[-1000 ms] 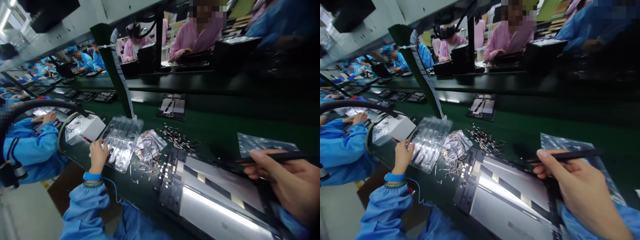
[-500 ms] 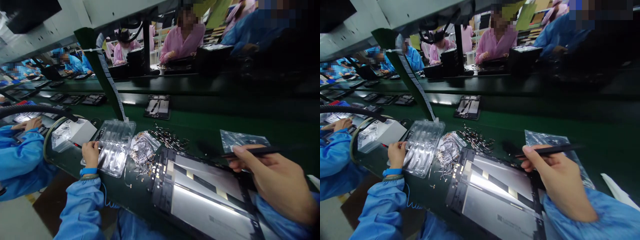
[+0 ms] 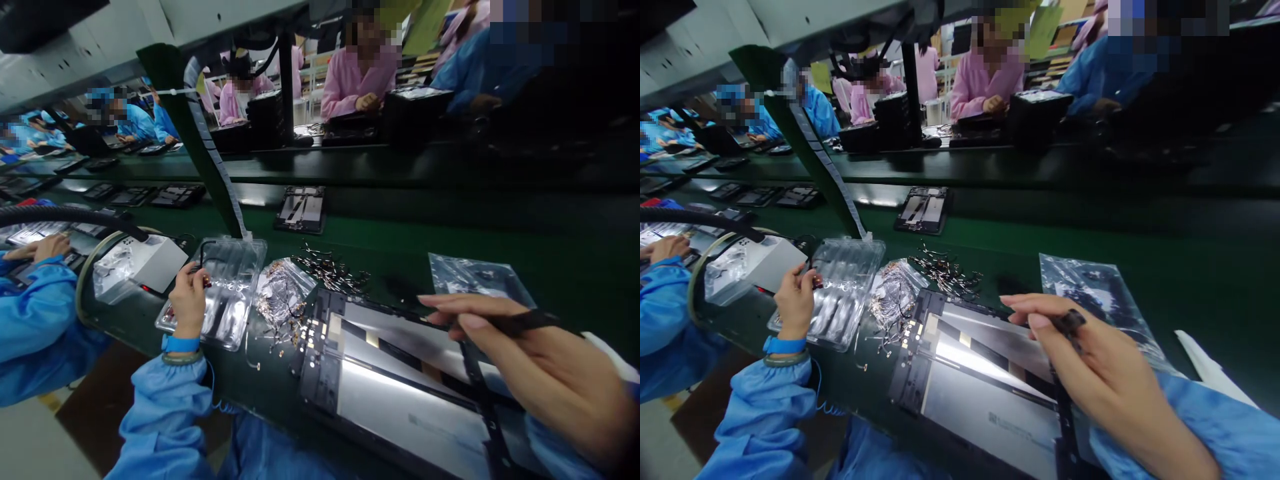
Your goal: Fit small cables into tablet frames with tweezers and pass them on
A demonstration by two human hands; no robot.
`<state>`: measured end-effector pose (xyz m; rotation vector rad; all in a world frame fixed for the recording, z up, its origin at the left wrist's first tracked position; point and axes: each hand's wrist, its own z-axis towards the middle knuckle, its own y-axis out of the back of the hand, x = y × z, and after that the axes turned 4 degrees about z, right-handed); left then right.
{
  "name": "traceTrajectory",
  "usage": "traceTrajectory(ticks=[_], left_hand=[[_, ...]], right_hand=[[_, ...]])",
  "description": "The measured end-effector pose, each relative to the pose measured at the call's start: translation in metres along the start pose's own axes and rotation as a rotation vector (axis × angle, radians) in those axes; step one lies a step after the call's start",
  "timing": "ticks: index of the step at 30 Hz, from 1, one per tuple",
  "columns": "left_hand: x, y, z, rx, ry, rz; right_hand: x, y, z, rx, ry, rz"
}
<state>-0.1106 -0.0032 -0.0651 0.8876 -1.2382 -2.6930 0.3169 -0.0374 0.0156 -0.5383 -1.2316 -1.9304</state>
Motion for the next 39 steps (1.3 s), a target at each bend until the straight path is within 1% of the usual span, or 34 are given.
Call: traceTrajectory(ticks=[2,3,5,7,9,11,13,16,19,22,24,25,26,28,30,31,33,35,36,37,39], left_hand=[[0.001,-0.001,0.001,0.069,0.018,-0.037],[0.002,0.000,0.001,0.098,0.023,-0.059],[0.002,0.003,0.002,0.132,0.032,-0.115],[0.000,0.008,0.002,0.142,0.051,-0.188],[-0.007,0.013,0.000,0.144,0.088,-0.277],[-0.019,0.016,-0.003,0.154,0.141,-0.393],[-0.036,0.019,-0.008,0.211,0.194,-0.548],[-0.067,0.022,-0.021,0.404,0.255,-0.793],[-0.098,0.027,-0.039,0.620,0.290,-0.940],[-0.124,0.033,-0.059,0.906,0.290,-1.058],[-0.138,0.039,-0.071,1.074,0.228,-1.083],[-0.145,0.042,-0.076,1.113,0.165,-1.054],[-0.151,0.044,-0.081,1.116,0.079,-0.994],[-0.162,0.050,-0.089,1.070,-0.134,-0.844],[-0.172,0.054,-0.097,0.999,-0.337,-0.711],[-0.175,0.055,-0.100,0.967,-0.400,-0.662],[-0.180,0.056,-0.105,0.918,-0.445,-0.602],[-0.182,0.055,-0.105,0.919,-0.410,-0.606],[-0.183,0.054,-0.104,0.968,-0.360,-0.647],[-0.183,0.053,-0.101,1.040,-0.282,-0.723],[-0.184,0.052,-0.094,1.191,-0.046,-0.943]], right_hand=[[-0.001,-0.001,0.000,0.091,0.071,0.025],[-0.002,-0.002,0.000,0.112,0.087,0.031],[-0.002,-0.002,0.001,0.106,0.087,0.026],[0.000,-0.002,0.003,0.095,0.070,0.018],[0.004,-0.001,0.005,0.094,0.053,0.000],[0.009,-0.001,0.006,0.100,0.050,-0.022],[0.012,0.000,0.006,0.111,0.068,-0.042],[0.016,0.000,0.005,0.129,0.142,-0.074],[0.022,-0.002,0.002,0.158,0.290,-0.084],[0.033,-0.010,0.000,0.190,0.442,-0.075],[0.043,-0.019,-0.002,0.182,0.531,-0.112],[0.047,-0.023,-0.003,0.173,0.574,-0.139],[0.050,-0.027,-0.004,0.162,0.614,-0.164],[0.054,-0.036,-0.005,0.140,0.668,-0.201],[0.055,-0.042,-0.007,0.120,0.681,-0.237],[0.054,-0.045,-0.008,0.111,0.686,-0.261],[0.053,-0.046,-0.010,0.108,0.695,-0.316],[0.052,-0.043,-0.011,0.115,0.688,-0.331],[0.052,-0.040,-0.010,0.117,0.664,-0.304],[0.051,-0.035,-0.010,0.097,0.620,-0.255],[0.050,-0.025,-0.008,-0.018,0.498,-0.134]])
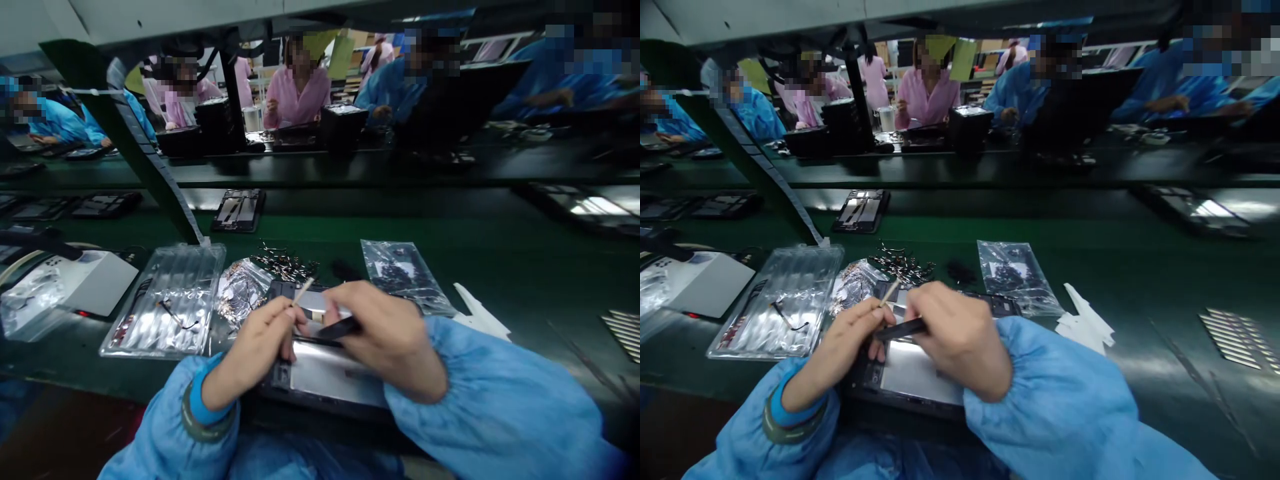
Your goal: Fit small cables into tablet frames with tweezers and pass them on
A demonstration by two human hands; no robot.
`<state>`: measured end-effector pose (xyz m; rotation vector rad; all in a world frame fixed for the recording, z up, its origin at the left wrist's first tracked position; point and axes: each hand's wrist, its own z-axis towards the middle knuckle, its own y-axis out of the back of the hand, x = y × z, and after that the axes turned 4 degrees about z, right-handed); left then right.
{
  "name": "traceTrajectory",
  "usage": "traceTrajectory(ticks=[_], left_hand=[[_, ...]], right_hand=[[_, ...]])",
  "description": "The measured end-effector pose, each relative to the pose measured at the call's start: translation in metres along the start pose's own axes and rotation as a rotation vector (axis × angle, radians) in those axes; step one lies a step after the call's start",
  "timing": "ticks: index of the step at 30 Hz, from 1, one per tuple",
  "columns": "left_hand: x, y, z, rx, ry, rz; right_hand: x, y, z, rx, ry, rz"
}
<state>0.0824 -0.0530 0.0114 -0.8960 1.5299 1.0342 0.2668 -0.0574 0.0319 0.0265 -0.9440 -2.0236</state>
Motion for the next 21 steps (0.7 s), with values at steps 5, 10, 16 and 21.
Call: traceTrajectory(ticks=[5,10,16,21], left_hand=[[-0.009,0.002,0.004,0.059,0.107,-0.483],[-0.011,-0.013,0.001,-0.032,-0.113,-0.086],[-0.004,-0.026,-0.005,-0.188,-0.380,0.462],[-0.007,-0.014,-0.002,-0.060,-0.147,0.147]], right_hand=[[-0.004,0.011,-0.003,-0.054,-0.096,0.078],[0.004,0.001,-0.004,0.013,0.109,0.036],[0.008,-0.002,-0.004,0.045,0.243,-0.233],[0.001,0.009,-0.007,-0.067,0.022,-0.154]])
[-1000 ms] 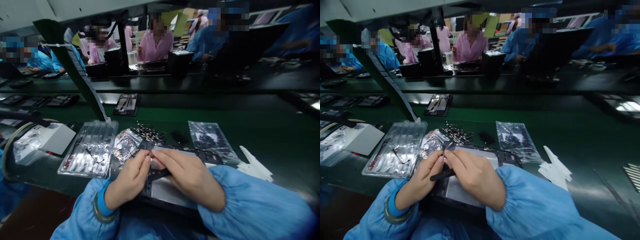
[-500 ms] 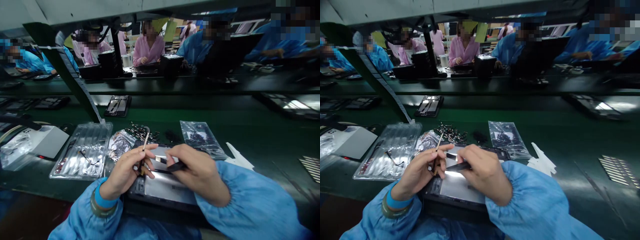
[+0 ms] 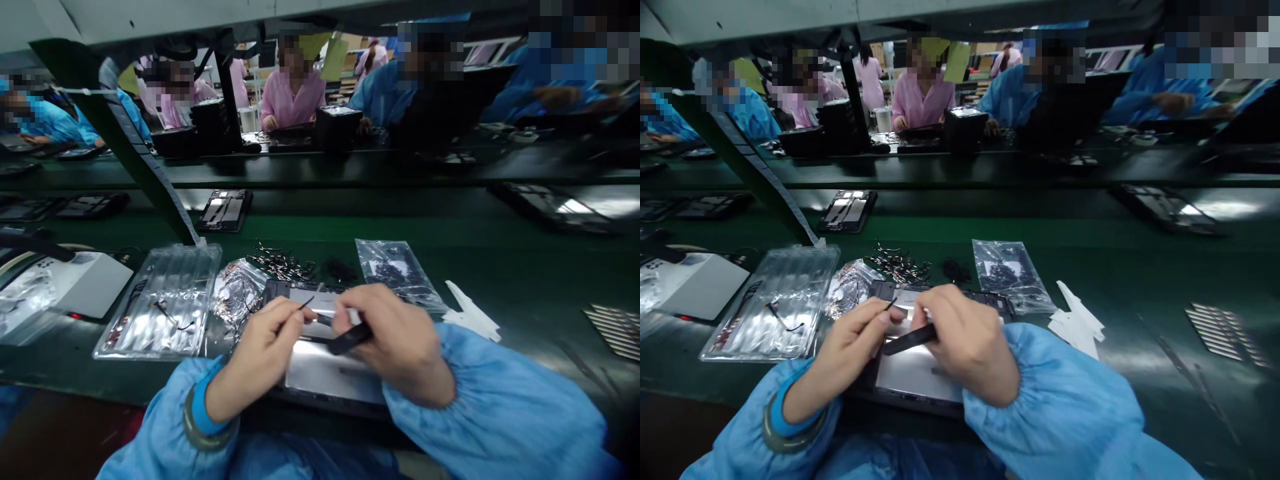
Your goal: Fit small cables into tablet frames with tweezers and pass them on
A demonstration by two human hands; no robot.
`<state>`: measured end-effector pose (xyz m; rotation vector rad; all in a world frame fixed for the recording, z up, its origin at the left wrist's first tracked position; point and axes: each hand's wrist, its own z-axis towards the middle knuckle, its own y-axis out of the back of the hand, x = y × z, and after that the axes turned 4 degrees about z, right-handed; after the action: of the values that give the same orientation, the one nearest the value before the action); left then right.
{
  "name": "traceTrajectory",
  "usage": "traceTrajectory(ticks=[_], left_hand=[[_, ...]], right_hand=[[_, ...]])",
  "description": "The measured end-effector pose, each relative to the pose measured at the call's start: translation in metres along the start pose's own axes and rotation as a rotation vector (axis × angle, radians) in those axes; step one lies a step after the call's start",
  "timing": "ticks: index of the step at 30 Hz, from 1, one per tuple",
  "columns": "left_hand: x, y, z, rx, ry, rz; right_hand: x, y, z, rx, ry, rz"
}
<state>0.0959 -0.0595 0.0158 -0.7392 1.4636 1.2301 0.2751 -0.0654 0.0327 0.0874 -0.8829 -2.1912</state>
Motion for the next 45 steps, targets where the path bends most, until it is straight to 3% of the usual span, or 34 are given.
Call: traceTrajectory(ticks=[2,4,7,9,13,19,24,30,32,34,36,39,42,45], left_hand=[[-0.002,0.006,0.002,0.064,0.176,-0.303],[-0.003,0.008,0.003,0.129,0.265,-0.548],[-0.005,0.006,0.002,0.214,0.312,-0.722],[-0.005,0.003,0.001,0.208,0.333,-0.768],[-0.005,-0.001,0.000,0.119,0.350,-0.813],[-0.002,-0.004,0.002,0.085,0.356,-0.882],[-0.002,-0.006,0.004,0.056,0.291,-0.963],[-0.003,-0.012,-0.002,0.171,0.338,-0.790],[-0.002,-0.015,-0.004,0.232,0.340,-0.695],[0.000,-0.017,-0.005,0.184,0.280,-0.564],[0.003,-0.017,-0.005,-0.022,0.136,-0.368],[0.008,-0.014,-0.005,-0.371,-0.141,-0.069],[0.011,-0.012,-0.004,-0.455,-0.299,0.075],[0.012,-0.010,-0.001,-0.460,-0.398,0.182]], right_hand=[[-0.002,0.004,-0.002,-0.061,-0.070,0.002],[-0.003,0.005,-0.006,-0.029,-0.043,0.037],[-0.003,0.000,-0.010,0.100,0.070,0.137],[-0.003,-0.003,-0.011,0.130,0.069,0.173],[-0.004,-0.005,-0.005,0.078,-0.024,0.204],[-0.005,-0.007,-0.001,0.062,-0.083,0.277],[-0.010,-0.006,-0.002,0.130,-0.116,0.358],[-0.016,-0.007,0.018,0.140,-0.559,0.621],[-0.014,-0.008,0.025,0.159,-0.647,0.744],[-0.011,-0.010,0.026,0.117,-0.676,0.758],[-0.008,-0.010,0.023,0.028,-0.630,0.624],[-0.002,-0.012,0.013,-0.050,-0.356,0.344],[0.006,-0.015,0.004,-0.012,-0.057,0.146],[0.012,-0.016,0.000,0.049,0.054,0.036]])
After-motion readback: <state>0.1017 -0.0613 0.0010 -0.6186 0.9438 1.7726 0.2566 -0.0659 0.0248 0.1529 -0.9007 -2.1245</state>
